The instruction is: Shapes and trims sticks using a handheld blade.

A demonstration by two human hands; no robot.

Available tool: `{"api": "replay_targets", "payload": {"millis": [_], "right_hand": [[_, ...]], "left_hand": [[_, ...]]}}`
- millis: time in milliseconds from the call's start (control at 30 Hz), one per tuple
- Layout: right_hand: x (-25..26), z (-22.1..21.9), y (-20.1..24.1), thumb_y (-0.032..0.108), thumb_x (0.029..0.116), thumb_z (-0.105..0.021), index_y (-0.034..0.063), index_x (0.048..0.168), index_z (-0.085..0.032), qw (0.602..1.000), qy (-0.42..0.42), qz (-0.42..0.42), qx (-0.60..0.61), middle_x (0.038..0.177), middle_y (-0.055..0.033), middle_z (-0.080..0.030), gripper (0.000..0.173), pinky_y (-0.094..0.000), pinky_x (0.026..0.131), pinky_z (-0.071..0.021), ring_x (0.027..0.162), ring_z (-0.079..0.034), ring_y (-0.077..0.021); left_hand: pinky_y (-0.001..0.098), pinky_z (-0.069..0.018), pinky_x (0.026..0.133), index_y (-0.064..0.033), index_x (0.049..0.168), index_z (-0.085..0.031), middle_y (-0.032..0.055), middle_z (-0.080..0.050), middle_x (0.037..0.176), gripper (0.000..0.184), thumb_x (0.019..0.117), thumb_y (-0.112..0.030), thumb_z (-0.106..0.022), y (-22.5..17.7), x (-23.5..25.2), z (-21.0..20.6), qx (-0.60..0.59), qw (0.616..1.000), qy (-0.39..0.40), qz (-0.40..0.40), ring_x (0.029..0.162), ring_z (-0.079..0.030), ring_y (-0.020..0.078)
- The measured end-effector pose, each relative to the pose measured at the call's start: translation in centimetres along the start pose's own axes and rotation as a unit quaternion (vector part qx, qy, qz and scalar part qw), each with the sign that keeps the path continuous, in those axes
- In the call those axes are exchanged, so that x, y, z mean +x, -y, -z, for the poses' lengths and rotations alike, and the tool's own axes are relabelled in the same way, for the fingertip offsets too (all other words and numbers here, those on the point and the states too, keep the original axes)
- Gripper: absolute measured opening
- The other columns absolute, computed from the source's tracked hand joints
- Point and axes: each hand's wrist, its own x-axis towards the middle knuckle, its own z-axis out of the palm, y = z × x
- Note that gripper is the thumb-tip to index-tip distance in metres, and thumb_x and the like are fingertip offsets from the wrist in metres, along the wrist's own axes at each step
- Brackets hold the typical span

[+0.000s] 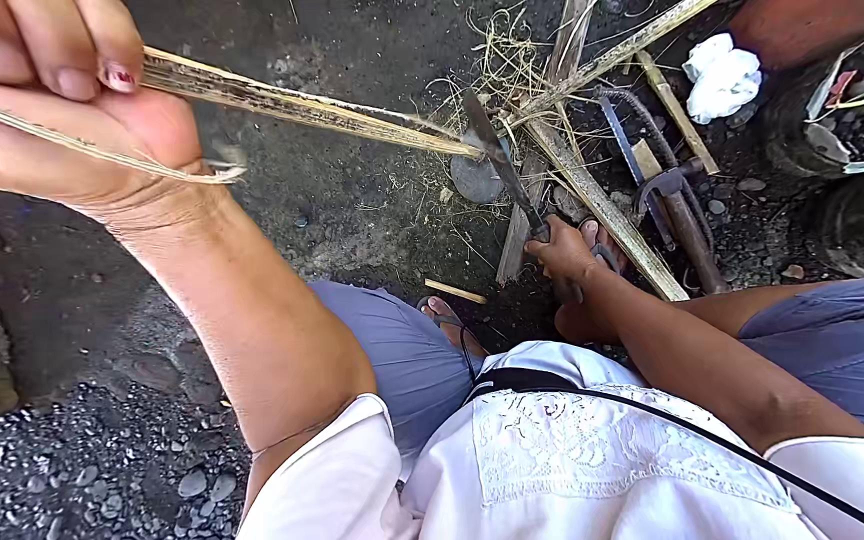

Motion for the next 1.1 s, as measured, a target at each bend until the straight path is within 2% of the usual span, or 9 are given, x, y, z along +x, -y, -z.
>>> {"api": "replay_targets", "payload": {"millis": [100,167,233,333,567,667,900,1033,1100], "right_hand": [[-0.4,1.1,1.9,0.027,0.0992,-0.069,0.0019,0.133,-0.052,1.000,0.003,-0.013,-0.020,0.090,-0.0225,-0.066,0.045,-0.0534,0.064,-0.0580,0.064,-0.067,-0.0333],[-0.7,1.2,2.7,0.028,0.0990,-0.069,0.0014,0.128,-0.054,0.999,-0.021,-0.001,-0.049,0.092,-0.0234,-0.067,0.042,-0.0577,0.068,-0.0568,0.071,-0.069,-0.0369],[-1.5,1.4,4.0,0.033,0.0996,-0.067,0.0012,0.125,-0.056,0.996,-0.046,0.023,-0.072,0.092,-0.0232,-0.067,0.042,-0.0602,0.073,-0.0553,0.078,-0.070,-0.0389],[-3.7,1.7,7.4,0.043,0.1029,-0.061,-0.0012,0.128,-0.055,0.990,-0.066,0.102,-0.074,0.093,-0.0224,-0.067,0.051,-0.0606,0.078,-0.0529,0.085,-0.068,-0.0391],[-11.5,1.8,15.9,0.047,0.1048,-0.052,0.0013,0.117,-0.059,0.921,-0.117,0.370,-0.043,0.071,-0.0057,-0.059,0.047,-0.0407,0.055,-0.0508,0.060,-0.059,-0.0199],[-13.9,1.7,17.0,0.043,0.1045,-0.053,0.0008,0.116,-0.059,0.884,-0.151,0.441,-0.035,0.071,-0.0021,-0.057,0.044,-0.0330,0.050,-0.0486,0.057,-0.056,-0.0139],[-14.5,1.7,15.1,0.046,0.1035,-0.054,0.0066,0.109,-0.058,0.929,-0.071,0.357,-0.074,0.062,0.0013,-0.052,0.040,-0.0342,0.048,-0.0469,0.052,-0.054,-0.0131],[-16.0,3.1,15.8,0.041,0.1037,-0.054,0.0048,0.111,-0.059,0.889,-0.156,0.426,-0.056,0.064,0.0034,-0.053,0.038,-0.0255,0.046,-0.0446,0.052,-0.052,-0.0065],[-16.0,3.1,15.5,0.039,0.1035,-0.055,0.0028,0.113,-0.057,0.882,-0.173,0.431,-0.078,0.065,0.0013,-0.054,0.037,-0.0284,0.046,-0.0445,0.052,-0.053,-0.0095]], "left_hand": [[0.0284,-0.0466,0.047,-0.0074,0.061,-0.040,0.0033,-0.041,0.049,0.050,0.0992,-0.031,-0.019,-0.7,-0.2,0.4,-0.037,0.998,0.038,0.041,0.044,-0.047,0.0144],[0.0325,-0.0534,0.059,-0.0063,0.067,-0.047,0.0042,-0.047,0.056,0.044,0.1004,-0.027,-0.029,-1.4,0.4,1.8,-0.028,0.994,0.081,0.066,0.054,-0.054,0.0172],[0.0348,-0.0550,0.066,-0.0055,0.071,-0.048,0.0055,-0.049,0.060,0.041,0.0999,-0.024,-0.026,-1.8,0.7,2.7,-0.018,0.993,0.098,0.069,0.060,-0.057,0.0190],[0.0304,-0.0477,0.048,-0.0065,0.063,-0.043,0.0047,-0.045,0.052,0.052,0.0975,-0.040,-0.024,-2.5,-0.6,-0.4,-0.061,0.994,0.079,0.038,0.047,-0.049,0.0154],[0.0277,-0.0408,0.042,-0.0071,0.062,-0.040,0.0050,-0.043,0.051,0.063,0.0983,-0.055,-0.020,-2.9,-3.2,-8.0,-0.146,0.979,0.140,0.028,0.043,-0.044,0.0144],[0.0263,-0.0375,0.040,-0.0083,0.060,-0.036,0.0050,-0.040,0.048,0.062,0.1000,-0.046,-0.007,-3.1,-3.8,-9.2,-0.107,0.986,0.124,0.019,0.041,-0.041,0.0137],[0.0275,-0.0362,0.039,-0.0088,0.059,-0.034,0.0046,-0.037,0.047,0.057,0.0985,-0.043,-0.010,-3.3,-4.0,-8.8,-0.140,0.982,0.119,0.034,0.040,-0.039,0.0145],[0.0262,-0.0342,0.039,-0.0099,0.058,-0.032,0.0041,-0.035,0.046,0.060,0.0994,-0.044,-0.005,-3.0,-3.8,-9.4,-0.139,0.982,0.122,0.032,0.039,-0.038,0.0134],[0.0262,-0.0344,0.039,-0.0097,0.057,-0.031,0.0043,-0.035,0.044,0.062,0.0991,-0.043,-0.001,-2.9,-4.1,-9.3,-0.117,0.985,0.121,0.031,0.039,-0.039,0.0132]]}}
